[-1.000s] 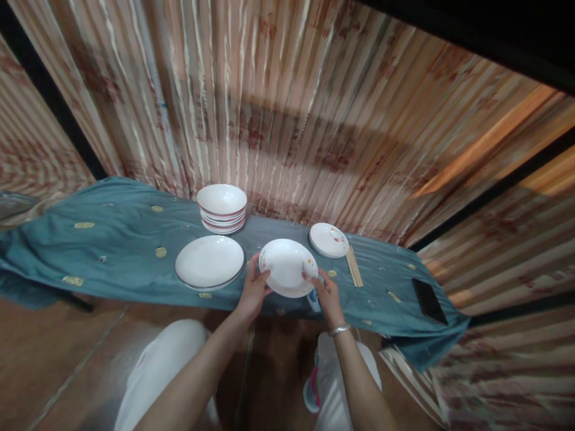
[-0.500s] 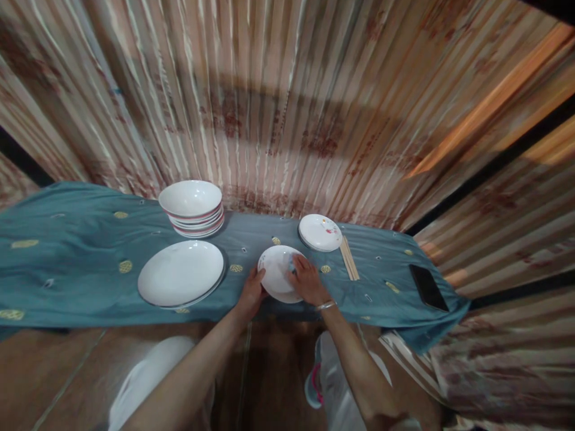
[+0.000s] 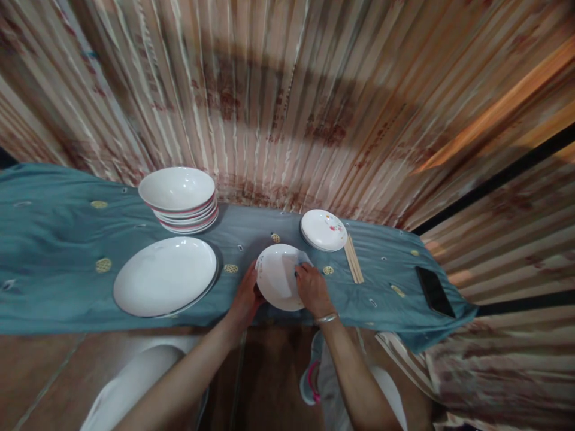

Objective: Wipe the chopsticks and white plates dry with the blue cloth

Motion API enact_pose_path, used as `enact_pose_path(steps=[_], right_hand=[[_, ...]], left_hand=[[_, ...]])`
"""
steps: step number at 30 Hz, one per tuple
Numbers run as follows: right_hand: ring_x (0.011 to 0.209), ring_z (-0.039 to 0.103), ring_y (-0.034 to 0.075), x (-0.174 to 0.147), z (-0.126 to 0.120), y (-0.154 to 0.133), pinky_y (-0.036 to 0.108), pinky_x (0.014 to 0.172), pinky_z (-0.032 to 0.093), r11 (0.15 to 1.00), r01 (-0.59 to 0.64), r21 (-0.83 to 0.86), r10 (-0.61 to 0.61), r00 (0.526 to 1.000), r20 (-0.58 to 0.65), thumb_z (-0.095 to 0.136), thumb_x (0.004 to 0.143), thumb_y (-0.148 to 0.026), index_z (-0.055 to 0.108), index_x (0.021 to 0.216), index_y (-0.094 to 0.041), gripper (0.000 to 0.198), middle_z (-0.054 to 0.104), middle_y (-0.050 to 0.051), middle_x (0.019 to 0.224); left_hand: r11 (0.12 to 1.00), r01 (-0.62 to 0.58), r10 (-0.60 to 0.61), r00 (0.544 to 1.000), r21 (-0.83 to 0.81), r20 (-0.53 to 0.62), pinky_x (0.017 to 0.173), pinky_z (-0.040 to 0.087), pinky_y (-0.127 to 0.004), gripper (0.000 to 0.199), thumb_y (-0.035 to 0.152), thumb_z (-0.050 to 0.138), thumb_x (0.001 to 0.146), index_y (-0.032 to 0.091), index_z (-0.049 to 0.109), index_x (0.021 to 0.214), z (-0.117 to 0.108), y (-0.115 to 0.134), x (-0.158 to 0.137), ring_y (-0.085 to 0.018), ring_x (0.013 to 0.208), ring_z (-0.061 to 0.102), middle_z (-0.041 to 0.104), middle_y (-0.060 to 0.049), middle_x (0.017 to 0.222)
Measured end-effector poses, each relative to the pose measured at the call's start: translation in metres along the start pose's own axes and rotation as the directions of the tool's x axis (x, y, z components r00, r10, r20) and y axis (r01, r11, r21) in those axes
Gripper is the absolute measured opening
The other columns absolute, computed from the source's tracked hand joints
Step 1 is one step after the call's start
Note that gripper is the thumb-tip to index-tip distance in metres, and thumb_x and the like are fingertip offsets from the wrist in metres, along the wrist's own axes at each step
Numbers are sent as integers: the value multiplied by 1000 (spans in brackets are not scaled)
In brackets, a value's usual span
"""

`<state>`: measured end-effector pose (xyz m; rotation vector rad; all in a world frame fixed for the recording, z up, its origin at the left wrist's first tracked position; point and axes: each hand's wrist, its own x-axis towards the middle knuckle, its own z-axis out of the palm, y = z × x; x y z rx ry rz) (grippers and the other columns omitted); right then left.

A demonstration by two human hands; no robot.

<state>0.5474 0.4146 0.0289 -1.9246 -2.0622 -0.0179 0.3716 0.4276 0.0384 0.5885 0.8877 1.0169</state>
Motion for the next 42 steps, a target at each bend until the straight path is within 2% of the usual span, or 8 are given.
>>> enact_pose_path(steps=[11,17,19,24,28,30,36,42], right_hand=[[112,55,24,41,12,-20,39,96,44,976,-77,204,99,990,-103,37,86,-11,55,123,-15,41,56,14,123],[109,58,22,50,12,-33,37,98,44,845,-32,534,72,996,-53,46,79,-11,63,115,-15,40,63,12,117],[99,62,21,51,7,-33,35,92,48,683,-88,725,124,992,4,52,76,-16,66,110,-20,38,68,6,109],[92,65,20,44,-12,-19,32,82,50,4,-226,974,280,935,216,66,66,-25,70,98,-24,33,72,0,100],[91,66,25,34,-18,-2,37,77,53,-268,-340,901,307,857,415,64,70,-44,70,99,-22,37,72,4,101],[92,66,25,28,-14,4,38,76,53,-292,-376,880,333,822,462,62,71,-52,69,99,-21,42,72,5,101],[92,65,19,17,-8,11,31,82,49,-62,-276,959,457,847,273,77,56,-24,69,96,-23,41,73,0,95],[72,65,18,13,-22,12,29,67,50,-191,-194,962,446,856,261,67,61,-22,69,84,-21,24,72,-2,72]], left_hand=[[996,81,-80,997,-48,25,71,55,-34,56,47,57,81,28,45,133,-6,3,2,-25,98,64,60,-8,127],[993,61,-54,996,-97,69,75,54,-34,57,44,59,81,26,46,133,-6,3,-1,-24,99,63,59,-9,127],[991,63,-54,996,-115,76,76,53,-34,57,45,60,80,26,46,133,-6,3,-1,-24,100,62,59,-9,127],[989,85,-78,995,-125,57,72,54,-33,60,45,61,80,26,45,134,-7,2,0,-24,97,63,61,-10,126],[989,96,-94,995,-110,25,68,54,-33,62,45,61,78,25,44,134,-8,1,2,-23,89,66,64,-9,120],[991,91,-89,996,-99,23,66,54,-33,61,46,61,77,25,46,133,-7,3,2,-23,86,66,65,-9,117],[999,37,-35,997,-33,66,77,54,-38,62,48,58,79,25,43,134,-2,3,-1,-27,100,63,62,-9,124],[854,-288,325,946,433,-12,112,24,-47,69,42,62,76,16,41,137,-7,-7,6,-31,138,29,37,-15,148]])
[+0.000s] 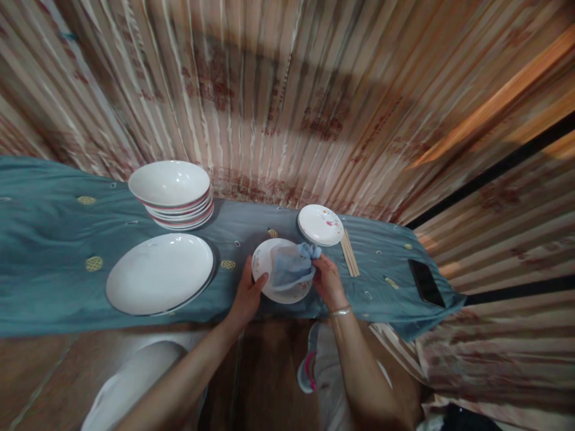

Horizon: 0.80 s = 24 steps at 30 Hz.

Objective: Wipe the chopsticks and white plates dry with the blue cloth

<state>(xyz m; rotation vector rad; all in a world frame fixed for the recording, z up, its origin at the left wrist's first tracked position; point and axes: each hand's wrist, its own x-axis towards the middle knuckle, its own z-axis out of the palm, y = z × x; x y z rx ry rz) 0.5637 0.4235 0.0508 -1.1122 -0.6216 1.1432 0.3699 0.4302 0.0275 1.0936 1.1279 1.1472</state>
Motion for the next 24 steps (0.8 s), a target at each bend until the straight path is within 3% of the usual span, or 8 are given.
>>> enact_pose_path(steps=[2,4,6,8,12,16,21,24], right_hand=[[72,65,18,-3,3,-4,29,67,50,999,-14,28,13,999,38,65,61,-21,69,83,-21,22,71,-2,70],[74,65,18,-6,8,-6,29,70,50,999,-34,40,30,996,78,65,61,-19,69,81,-21,20,70,-3,69],[75,64,17,-11,14,-7,28,71,50,998,-42,54,36,993,108,66,62,-18,69,77,-21,16,69,-4,69],[72,63,15,-17,21,-9,26,70,49,996,-51,72,39,987,154,66,63,-18,69,76,-22,13,70,-4,71],[67,61,12,-28,31,-12,22,65,49,982,-132,139,90,959,269,66,65,-20,69,79,-22,15,70,-4,77],[74,63,13,-27,32,-17,22,68,50,966,-162,201,104,956,274,63,63,-23,67,78,-23,16,70,-4,79],[90,64,20,-19,23,-21,31,76,52,993,-103,62,89,976,199,56,71,-40,66,87,-24,24,71,1,90],[90,65,21,-21,21,-18,31,71,52,992,-123,-1,121,974,192,55,75,-54,66,95,-25,37,71,3,96]], left_hand=[[958,-180,191,981,222,-27,115,15,-46,72,38,62,77,15,37,140,-1,1,1,-29,143,17,24,-16,154],[858,-358,367,929,368,45,115,14,-48,69,37,61,79,17,36,141,-2,6,0,-27,144,14,20,-14,156],[768,-481,458,874,422,164,114,17,-49,64,37,62,79,20,41,137,1,13,-4,-28,143,16,31,-13,152],[749,-519,450,855,412,258,112,25,-49,60,37,65,77,20,48,131,6,19,-7,-29,139,27,47,-13,140],[887,-359,273,915,291,297,92,46,-37,61,32,69,72,18,50,129,18,29,-10,-23,98,63,69,-7,101],[985,-153,128,959,82,254,73,50,-29,55,26,71,66,19,58,119,27,31,-6,-17,73,63,68,1,78],[993,7,23,969,-121,245,61,47,-26,20,30,74,60,18,72,75,31,30,-3,-16,61,59,65,2,64],[978,82,-42,977,-192,208,60,47,-27,18,31,76,57,17,72,68,29,35,-1,-16,58,58,65,2,60]])
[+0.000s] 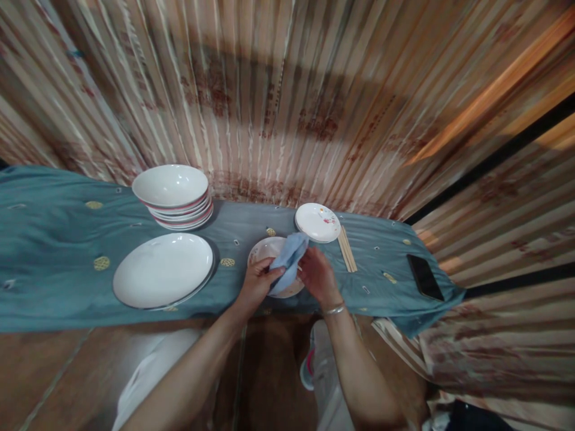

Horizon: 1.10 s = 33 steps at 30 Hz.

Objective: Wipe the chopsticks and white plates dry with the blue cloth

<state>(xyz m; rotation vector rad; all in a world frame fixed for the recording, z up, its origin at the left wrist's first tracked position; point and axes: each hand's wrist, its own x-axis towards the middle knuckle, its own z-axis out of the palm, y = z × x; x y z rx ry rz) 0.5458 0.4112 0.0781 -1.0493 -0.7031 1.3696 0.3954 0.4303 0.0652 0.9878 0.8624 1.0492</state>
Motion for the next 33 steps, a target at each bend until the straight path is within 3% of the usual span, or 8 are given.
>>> enact_pose_path(steps=[5,11,15,19,23,27,30,33], right_hand=[[91,64,20,-8,11,10,32,81,49,985,64,-157,-55,997,61,74,65,-46,65,106,-22,48,71,4,98],[62,55,13,-4,6,17,25,62,44,942,120,-313,-129,992,-6,72,65,-34,68,73,-18,18,65,-3,65],[49,44,8,-1,-2,16,22,51,37,986,58,-157,-82,985,-152,71,59,-29,59,55,-19,17,52,-7,49],[50,45,9,-5,-1,6,22,51,38,998,55,-27,-58,988,-144,73,58,-28,68,81,-23,24,54,-8,55],[53,46,8,-9,-1,-1,21,54,40,977,145,-157,-151,988,-31,71,63,-25,64,113,-27,50,55,-9,60],[60,52,11,-7,-5,2,26,62,45,867,235,-439,-225,971,76,68,68,-26,67,108,-26,41,64,-4,74],[76,60,17,-7,-5,4,34,80,47,686,311,-658,-364,929,59,62,74,-25,70,101,-26,28,68,0,90],[103,58,23,-11,-2,2,39,98,40,539,376,-754,-515,855,58,58,76,-24,71,89,-25,19,66,5,107]], left_hand=[[999,-45,45,998,-2,-48,66,50,-30,16,24,77,53,19,74,69,0,4,2,-18,63,61,68,1,64],[998,-62,64,995,18,-76,67,49,-30,15,25,78,54,18,74,67,-1,1,5,-17,64,61,69,1,65],[988,14,-32,993,-153,-112,66,49,-31,27,32,80,56,15,74,75,-3,7,4,-17,63,62,70,-2,68],[968,-31,-2,991,-248,-134,68,50,-30,37,31,81,54,14,70,85,-5,12,6,-16,67,63,70,-2,75],[975,-62,18,979,-212,-201,63,48,-25,73,24,81,51,19,56,119,-8,11,9,-13,61,60,66,4,71],[994,-65,53,990,-93,-128,61,49,-27,92,20,78,53,22,40,136,-11,7,10,-14,58,59,65,6,69],[984,-138,149,985,114,-93,72,51,-32,68,18,75,56,23,58,121,-14,7,9,-19,71,62,68,1,80],[890,-252,297,953,381,-63,90,46,-37,31,16,69,61,24,71,91,-18,10,8,-23,89,61,68,-3,89]])
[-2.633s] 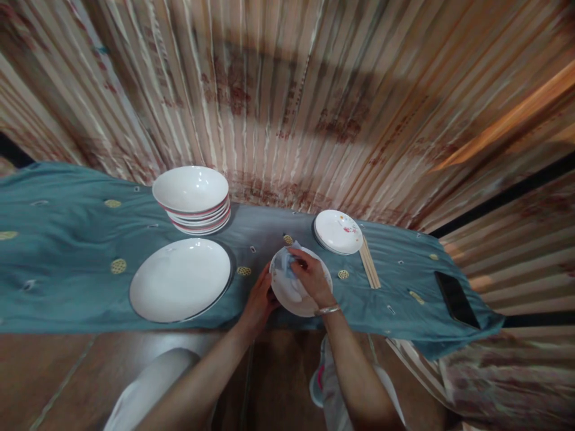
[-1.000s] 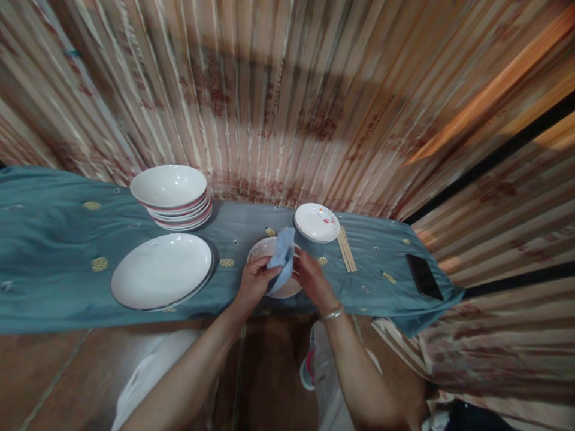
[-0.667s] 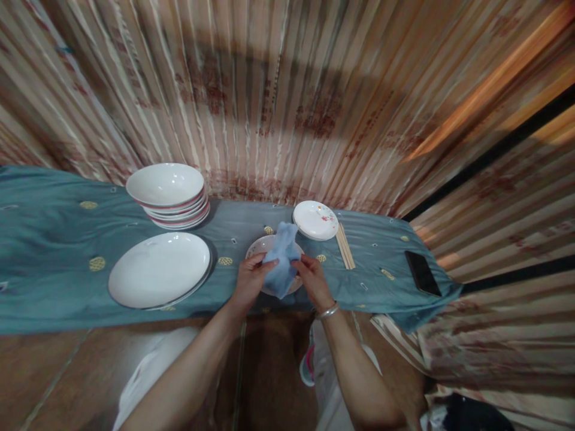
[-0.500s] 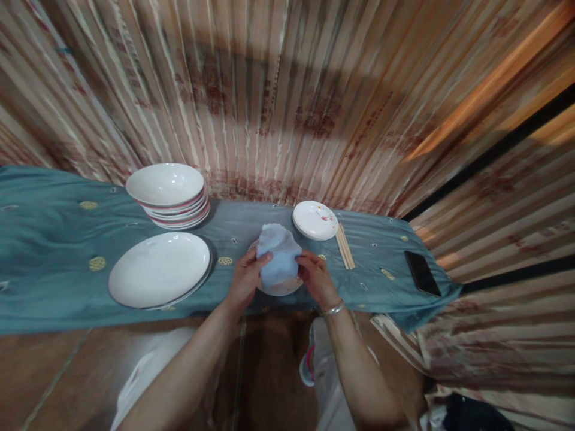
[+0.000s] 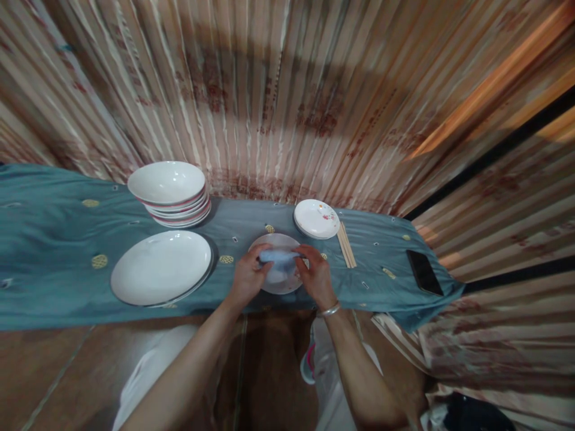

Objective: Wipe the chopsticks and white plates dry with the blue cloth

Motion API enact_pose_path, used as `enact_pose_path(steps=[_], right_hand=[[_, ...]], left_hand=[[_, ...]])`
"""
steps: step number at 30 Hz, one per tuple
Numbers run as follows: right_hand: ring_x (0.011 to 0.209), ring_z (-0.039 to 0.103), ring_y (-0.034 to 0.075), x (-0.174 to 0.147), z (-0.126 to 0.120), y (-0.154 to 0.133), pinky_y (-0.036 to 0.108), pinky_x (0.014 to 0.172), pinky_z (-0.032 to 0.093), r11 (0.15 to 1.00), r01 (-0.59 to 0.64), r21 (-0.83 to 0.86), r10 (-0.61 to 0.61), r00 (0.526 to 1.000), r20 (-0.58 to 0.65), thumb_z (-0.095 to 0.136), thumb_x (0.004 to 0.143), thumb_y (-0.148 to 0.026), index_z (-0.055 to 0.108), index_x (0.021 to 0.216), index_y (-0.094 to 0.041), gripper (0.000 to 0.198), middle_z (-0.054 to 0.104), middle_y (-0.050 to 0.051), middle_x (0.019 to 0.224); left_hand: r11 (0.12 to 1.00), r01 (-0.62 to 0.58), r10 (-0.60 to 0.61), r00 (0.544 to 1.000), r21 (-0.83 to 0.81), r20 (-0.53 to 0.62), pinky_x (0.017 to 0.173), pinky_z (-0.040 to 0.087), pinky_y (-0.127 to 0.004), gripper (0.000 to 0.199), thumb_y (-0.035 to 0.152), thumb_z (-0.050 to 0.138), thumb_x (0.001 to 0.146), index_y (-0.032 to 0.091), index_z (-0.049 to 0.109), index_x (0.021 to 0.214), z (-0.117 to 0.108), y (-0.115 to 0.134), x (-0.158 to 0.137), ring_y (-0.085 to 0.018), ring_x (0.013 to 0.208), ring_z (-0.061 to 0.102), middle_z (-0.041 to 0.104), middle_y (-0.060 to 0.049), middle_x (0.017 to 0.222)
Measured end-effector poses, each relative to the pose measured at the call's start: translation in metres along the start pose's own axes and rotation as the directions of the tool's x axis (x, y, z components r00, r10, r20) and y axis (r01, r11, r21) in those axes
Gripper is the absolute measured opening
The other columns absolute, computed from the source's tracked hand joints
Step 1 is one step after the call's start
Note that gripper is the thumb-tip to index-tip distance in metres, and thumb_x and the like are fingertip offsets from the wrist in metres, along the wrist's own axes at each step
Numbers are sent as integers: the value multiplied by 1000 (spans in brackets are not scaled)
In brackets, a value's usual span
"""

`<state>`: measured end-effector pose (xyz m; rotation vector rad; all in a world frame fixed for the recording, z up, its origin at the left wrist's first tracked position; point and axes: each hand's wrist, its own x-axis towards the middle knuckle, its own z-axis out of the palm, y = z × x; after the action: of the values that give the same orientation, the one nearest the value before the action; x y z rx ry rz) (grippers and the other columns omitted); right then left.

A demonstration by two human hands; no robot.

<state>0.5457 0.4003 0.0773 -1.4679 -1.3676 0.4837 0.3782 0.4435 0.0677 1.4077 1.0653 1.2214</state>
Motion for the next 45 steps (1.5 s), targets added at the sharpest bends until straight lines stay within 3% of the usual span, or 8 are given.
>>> enact_pose_path(steps=[4,10,15,18,22,27,36,45], right_hand=[[105,57,24,-1,-4,-10,37,93,43,992,-1,129,6,999,-32,60,77,-28,70,85,-24,13,63,5,118],[70,58,18,5,-5,-5,30,70,45,987,-87,134,93,995,-44,61,80,-34,70,93,-23,19,67,0,75],[111,54,27,14,-4,11,41,99,38,996,45,-83,-57,987,-153,61,80,-32,64,113,-23,34,65,9,113],[121,48,27,8,-1,15,44,106,34,962,134,-237,-136,991,12,50,87,-26,59,122,-24,36,59,10,127],[119,52,27,-8,11,15,47,104,38,899,257,-354,-127,928,351,48,88,-22,58,124,-22,38,59,11,126],[117,54,29,-14,24,17,48,103,39,781,289,-553,-16,895,446,51,88,-22,59,122,-17,35,56,17,130],[116,53,25,8,36,23,37,99,42,569,284,-772,60,922,383,48,90,-18,59,114,-10,28,59,18,122],[114,53,26,28,58,23,41,97,44,669,227,-707,-22,958,287,41,89,-13,47,131,-6,43,54,21,127]], left_hand=[[981,-149,157,986,124,-52,102,37,-41,8,23,71,64,25,69,71,-3,5,-1,-27,109,53,66,-6,104],[980,114,-114,993,-163,13,79,49,-34,22,34,68,70,20,68,87,6,1,-1,-23,86,63,67,-3,81],[978,71,-106,979,-197,-175,108,32,-37,52,31,68,72,23,55,121,1,-19,4,-23,129,44,51,-8,137],[986,103,-127,974,-134,-187,114,20,-41,63,31,69,72,24,48,131,-9,-34,4,-24,139,30,39,-9,148],[941,220,-270,946,-257,-180,111,28,-43,68,31,73,67,24,49,130,-18,-46,-5,-28,136,35,41,-11,147],[854,331,-367,930,-402,-14,99,41,-42,56,31,75,61,18,61,114,-23,-51,-19,-29,116,54,62,-12,124],[908,276,-262,961,-317,84,108,30,-46,65,25,69,59,15,58,122,-27,-61,-18,-31,125,47,61,-11,127],[917,256,-234,966,-306,109,107,31,-46,63,27,67,64,17,55,126,-27,-66,-21,-31,126,46,59,-10,130]])
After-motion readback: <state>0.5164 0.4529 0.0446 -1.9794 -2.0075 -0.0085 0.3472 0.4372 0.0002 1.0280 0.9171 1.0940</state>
